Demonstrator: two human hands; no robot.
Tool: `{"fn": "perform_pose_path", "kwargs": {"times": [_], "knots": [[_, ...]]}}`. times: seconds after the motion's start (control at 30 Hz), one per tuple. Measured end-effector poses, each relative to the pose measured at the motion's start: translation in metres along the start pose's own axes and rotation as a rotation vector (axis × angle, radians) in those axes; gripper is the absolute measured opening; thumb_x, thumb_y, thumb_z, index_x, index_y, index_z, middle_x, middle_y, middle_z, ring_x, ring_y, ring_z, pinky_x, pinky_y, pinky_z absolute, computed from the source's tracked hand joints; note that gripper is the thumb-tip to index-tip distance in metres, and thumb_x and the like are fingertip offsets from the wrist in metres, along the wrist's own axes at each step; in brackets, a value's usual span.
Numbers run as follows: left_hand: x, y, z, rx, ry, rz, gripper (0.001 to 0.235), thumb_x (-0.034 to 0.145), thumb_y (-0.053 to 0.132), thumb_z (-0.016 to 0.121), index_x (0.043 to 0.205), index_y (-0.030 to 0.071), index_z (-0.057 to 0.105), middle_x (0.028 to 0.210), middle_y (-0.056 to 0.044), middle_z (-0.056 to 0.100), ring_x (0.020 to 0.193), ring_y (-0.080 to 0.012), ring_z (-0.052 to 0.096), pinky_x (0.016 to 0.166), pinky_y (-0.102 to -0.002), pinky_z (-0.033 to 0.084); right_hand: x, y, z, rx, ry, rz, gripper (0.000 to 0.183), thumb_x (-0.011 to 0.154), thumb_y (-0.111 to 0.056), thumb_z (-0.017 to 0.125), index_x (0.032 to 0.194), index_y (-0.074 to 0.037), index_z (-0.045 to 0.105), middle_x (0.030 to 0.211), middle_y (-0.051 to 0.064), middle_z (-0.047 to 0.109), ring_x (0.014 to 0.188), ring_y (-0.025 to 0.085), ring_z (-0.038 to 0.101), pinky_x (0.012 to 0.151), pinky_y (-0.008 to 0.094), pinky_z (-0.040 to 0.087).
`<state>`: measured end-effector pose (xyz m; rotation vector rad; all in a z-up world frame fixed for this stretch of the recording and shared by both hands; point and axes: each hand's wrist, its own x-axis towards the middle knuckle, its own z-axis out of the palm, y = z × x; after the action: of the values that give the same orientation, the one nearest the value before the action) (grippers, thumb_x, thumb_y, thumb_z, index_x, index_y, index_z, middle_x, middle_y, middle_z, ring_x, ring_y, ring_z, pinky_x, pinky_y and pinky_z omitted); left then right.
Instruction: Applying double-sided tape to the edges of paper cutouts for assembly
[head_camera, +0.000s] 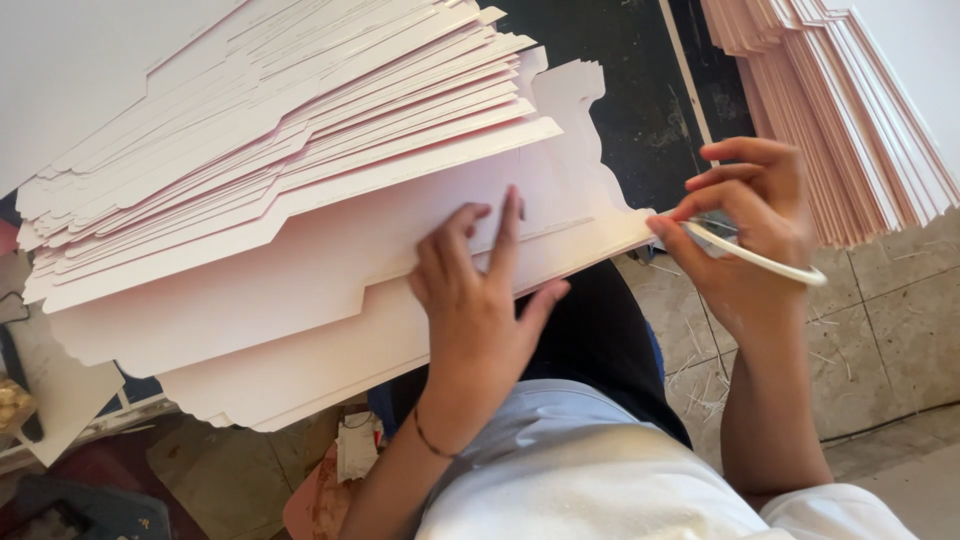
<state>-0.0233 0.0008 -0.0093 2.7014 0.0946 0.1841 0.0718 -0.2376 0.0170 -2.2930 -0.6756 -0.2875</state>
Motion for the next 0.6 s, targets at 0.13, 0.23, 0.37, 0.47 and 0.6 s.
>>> {"fn": "perform_pose_path", "kwargs": {"times": [0.13,0.23,0.37,0.47,0.6], "knots": [[-0.009,-0.005,-0.025,0.026,0.048,0.091,0.076,0.108,0.052,0.071,0.169,0.018,0.042,0.150,-0.017,0.047,0.126,-0.0302,0.056,0.104,-0.047,0.056,0.007,-0.020,-0.011,0.166,0.113,-0.030,0.024,0.104,-0.005,0.088,0.101,0.010,0.070,0.140,0.027,0.048,0.108,0.034,0.066,0.102,0.044,0.060],[-0.013,-0.030,-0.034,0.200,0.198,-0.018,0.087,0.091,-0.024,0.064,0.165,0.020,0.052,0.125,-0.009,0.070,0.098,-0.0215,0.066,0.083,-0.032,0.065,0.012,-0.022,-0.006,0.154,0.142,-0.066,0.024,0.109,-0.005,0.085,0.103,0.012,0.070,0.138,0.027,0.047,0.109,0.034,0.064,0.103,0.045,0.059],[-0.007,-0.057,-0.046,0.260,0.194,-0.015,0.107,0.075,-0.032,0.061,0.168,0.018,0.050,0.115,-0.004,0.064,0.097,-0.0224,0.058,0.074,-0.032,0.059,0.015,-0.020,0.012,0.151,0.094,-0.071,0.025,0.104,-0.009,0.089,0.099,0.009,0.072,0.140,0.023,0.048,0.110,0.032,0.066,0.105,0.045,0.060],[0.001,-0.068,-0.051,0.289,0.209,0.031,0.101,0.086,-0.032,0.062,0.171,0.020,0.046,0.114,-0.003,0.065,0.095,-0.0216,0.058,0.071,-0.032,0.058,0.016,-0.020,0.019,0.121,0.083,-0.065,0.025,0.106,-0.010,0.089,0.099,0.008,0.074,0.140,0.022,0.048,0.110,0.032,0.067,0.105,0.045,0.059],[0.010,-0.092,-0.054,0.352,0.243,0.080,0.097,0.098,-0.029,0.065,0.175,0.023,0.037,0.116,-0.002,0.070,0.101,-0.0198,0.063,0.078,-0.029,0.062,0.020,-0.031,0.021,0.150,0.075,-0.067,0.021,0.105,-0.012,0.088,0.099,0.005,0.076,0.140,0.020,0.047,0.109,0.031,0.067,0.104,0.043,0.059]]}}
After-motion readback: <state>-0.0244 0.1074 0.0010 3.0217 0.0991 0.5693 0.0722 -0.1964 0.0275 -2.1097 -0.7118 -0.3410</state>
